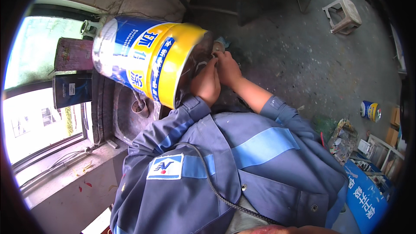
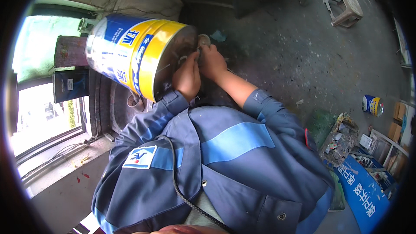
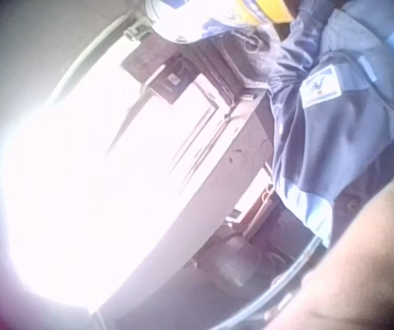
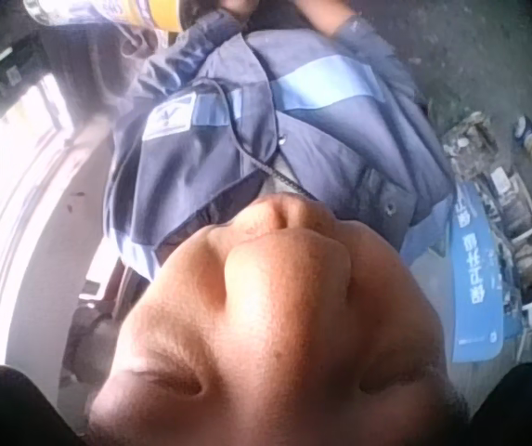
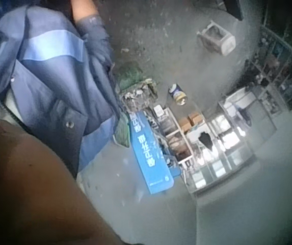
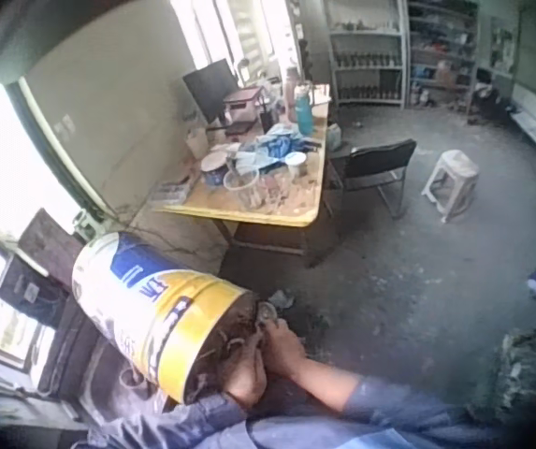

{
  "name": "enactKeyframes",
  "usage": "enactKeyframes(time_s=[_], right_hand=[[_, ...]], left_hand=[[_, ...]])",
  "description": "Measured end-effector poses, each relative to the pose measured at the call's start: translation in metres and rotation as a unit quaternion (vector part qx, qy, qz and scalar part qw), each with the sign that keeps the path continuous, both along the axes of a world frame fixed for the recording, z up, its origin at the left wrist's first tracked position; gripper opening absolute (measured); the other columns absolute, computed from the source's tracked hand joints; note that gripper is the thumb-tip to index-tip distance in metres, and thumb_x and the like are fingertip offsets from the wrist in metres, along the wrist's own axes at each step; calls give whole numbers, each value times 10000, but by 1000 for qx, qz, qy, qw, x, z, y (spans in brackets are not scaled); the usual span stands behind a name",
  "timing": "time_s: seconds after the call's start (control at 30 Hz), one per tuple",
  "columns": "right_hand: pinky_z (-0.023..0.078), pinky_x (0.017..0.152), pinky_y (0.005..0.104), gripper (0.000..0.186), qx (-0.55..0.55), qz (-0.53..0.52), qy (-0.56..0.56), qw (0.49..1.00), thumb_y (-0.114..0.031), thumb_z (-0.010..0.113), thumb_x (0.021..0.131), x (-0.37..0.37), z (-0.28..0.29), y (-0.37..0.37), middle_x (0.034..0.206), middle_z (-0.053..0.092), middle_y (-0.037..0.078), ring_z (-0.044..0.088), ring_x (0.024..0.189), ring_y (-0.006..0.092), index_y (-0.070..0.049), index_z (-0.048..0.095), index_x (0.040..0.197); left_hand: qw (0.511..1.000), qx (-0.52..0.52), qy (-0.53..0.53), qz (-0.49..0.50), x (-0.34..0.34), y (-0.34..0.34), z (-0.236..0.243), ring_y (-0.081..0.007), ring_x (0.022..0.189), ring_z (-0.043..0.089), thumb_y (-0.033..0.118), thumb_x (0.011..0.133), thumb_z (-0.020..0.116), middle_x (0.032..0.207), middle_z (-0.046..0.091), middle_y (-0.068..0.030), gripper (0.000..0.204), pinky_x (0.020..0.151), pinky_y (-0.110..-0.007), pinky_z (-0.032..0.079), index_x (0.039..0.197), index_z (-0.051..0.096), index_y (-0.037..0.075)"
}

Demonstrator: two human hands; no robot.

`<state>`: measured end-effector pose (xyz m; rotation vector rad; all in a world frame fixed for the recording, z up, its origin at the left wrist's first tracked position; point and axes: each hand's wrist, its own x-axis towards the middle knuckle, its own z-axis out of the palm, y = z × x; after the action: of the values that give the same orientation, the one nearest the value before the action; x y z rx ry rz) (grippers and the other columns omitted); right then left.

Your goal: The person walks from a paint booth into a workshop, picks up a small container, and pours red paint into a spray gun cup. They attach the cup to the spray gun, test the spray at a window, then add more red paint and test again. Finally, they open a black paint can and pour black paint into the spray gun cup.

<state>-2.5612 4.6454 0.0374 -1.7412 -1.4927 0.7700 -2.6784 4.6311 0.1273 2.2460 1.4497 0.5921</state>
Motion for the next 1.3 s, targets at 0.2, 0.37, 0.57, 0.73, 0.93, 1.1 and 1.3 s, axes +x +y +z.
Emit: enactKeyframes(time_s=[0.2, 0.37, 0.57, 0.73, 0.93, 1.1, 1.3], right_hand=[[505, 845, 510, 481, 116, 4, 127, 985, -223, 725, 818, -17, -5, 36, 1109, 562, 246, 611, 975, 473, -80, 559, 1245], [488, 918, 492, 466, 102, 32, 311, 944, -285, 700, 860, -34, -8, 47, 1214, 584, 259, 576, 1113, 478, -52, 569, 1241], [468, 969, 457, 411, 80, 46, 430, 898, -272, 648, 911, -47, -6, 50, 1263, 589, 257, 537, 1214, 454, -47, 579, 1248], [478, 929, 470, 371, 100, 38, 407, 907, -266, 664, 897, -45, 2, 49, 1146, 602, 248, 569, 1120, 455, -42, 591, 1183], [497, 865, 484, 458, 225, 44, 134, 964, -216, 800, 748, -36, 23, 47, 1058, 599, 237, 577, 1017, 452, -66, 610, 1138], [505, 901, 456, 534, 232, 48, 88, 967, -91, 812, 632, -37, 53, 49, 1087, 636, 158, 581, 1045, 388, -92, 628, 1133], [512, 909, 447, 616, 283, 54, 66, 955, -89, 833, 611, -45, 85, 75, 1092, 646, 159, 601, 1041, 391, -90, 600, 1181]], left_hand=[[971, 217, 99, 24, 4, 11, -3, -368, 1077, 655, 156, 987, 521, 1179, 687, -180, 322, 943, -423, 497, 1287, 619, 93], [905, 344, 245, 59, -12, 21, -50, -287, 1120, 613, 194, 1045, 470, 1235, 624, -154, 331, 890, -385, 506, 1327, 578, 58], [945, 131, 294, 49, -16, 18, -18, -304, 1414, 375, 332, 1085, 393, 1559, 338, -198, 527, 1137, -371, 366, 1523, 315, 50], [985, 146, 93, 11, 2, 4, 58, -345, 1134, 621, 252, 1011, 532, 1241, 635, -181, 350, 936, -394, 507, 1315, 603, 94], [985, 144, 99, 11, -7, 20, 81, -408, 941, 683, 121, 954, 532, 1005, 696, -237, 342, 839, -467, 540, 1281, 633, 114], [994, 94, -41, -43, -64, 55, 103, -456, 854, 669, 75, 951, 519, 893, 680, -271, 387, 756, -502, 544, 1334, 565, 64], [979, 82, -180, 41, -123, 107, 121, -44, 686, 531, 4, 958, 500, 810, 592, 12, 347, 618, -198, 421, 1282, 623, -12]])
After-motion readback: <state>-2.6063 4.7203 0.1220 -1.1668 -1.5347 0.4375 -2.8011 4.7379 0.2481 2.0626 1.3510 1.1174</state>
